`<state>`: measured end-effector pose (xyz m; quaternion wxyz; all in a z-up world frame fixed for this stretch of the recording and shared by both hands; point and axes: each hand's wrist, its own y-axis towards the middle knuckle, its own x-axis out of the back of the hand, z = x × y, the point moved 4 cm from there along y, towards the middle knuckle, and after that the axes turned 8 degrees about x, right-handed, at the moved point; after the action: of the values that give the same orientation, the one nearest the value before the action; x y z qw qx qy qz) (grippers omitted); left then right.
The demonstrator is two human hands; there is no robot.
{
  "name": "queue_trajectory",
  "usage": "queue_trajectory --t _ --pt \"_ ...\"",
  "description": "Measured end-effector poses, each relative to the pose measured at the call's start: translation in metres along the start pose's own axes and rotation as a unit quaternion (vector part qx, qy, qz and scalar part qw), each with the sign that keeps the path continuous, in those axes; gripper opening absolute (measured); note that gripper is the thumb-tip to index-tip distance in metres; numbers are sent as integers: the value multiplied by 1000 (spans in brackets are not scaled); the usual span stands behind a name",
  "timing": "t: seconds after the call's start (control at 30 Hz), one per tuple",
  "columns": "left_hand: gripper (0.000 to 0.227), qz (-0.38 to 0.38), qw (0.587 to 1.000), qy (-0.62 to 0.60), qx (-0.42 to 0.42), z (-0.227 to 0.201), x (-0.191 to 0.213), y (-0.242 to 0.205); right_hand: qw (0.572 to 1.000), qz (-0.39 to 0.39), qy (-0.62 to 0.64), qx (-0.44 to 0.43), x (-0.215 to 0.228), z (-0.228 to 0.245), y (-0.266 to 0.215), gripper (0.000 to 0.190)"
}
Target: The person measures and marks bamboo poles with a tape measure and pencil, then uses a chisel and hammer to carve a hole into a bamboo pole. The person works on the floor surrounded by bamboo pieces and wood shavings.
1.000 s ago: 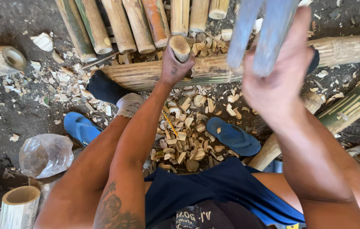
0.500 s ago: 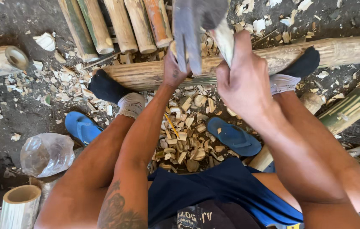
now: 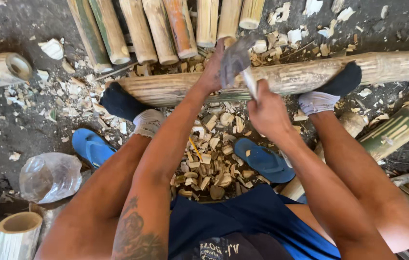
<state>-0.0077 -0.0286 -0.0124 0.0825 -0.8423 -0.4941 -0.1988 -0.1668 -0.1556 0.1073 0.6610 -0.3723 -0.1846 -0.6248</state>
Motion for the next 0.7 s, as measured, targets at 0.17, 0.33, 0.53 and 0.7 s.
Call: queue_trajectory --t 0.17,0.33,0.53,0.7 --pt "53 -142 979 -142 -45 -25 34 -31 979 -126 -13 161 36 26 -17 20" --pt "47 -203 949 -239 29 -17 44 -41 970 -147 25 193 50 45 -26 17" --pt "54 -242 953 -181 11 -6 41 -45 965 -126 20 230 60 60 -21 20" --pt "50 -209 959 -188 31 5 36 -52 968 -76 -92 222 37 77 1 28"
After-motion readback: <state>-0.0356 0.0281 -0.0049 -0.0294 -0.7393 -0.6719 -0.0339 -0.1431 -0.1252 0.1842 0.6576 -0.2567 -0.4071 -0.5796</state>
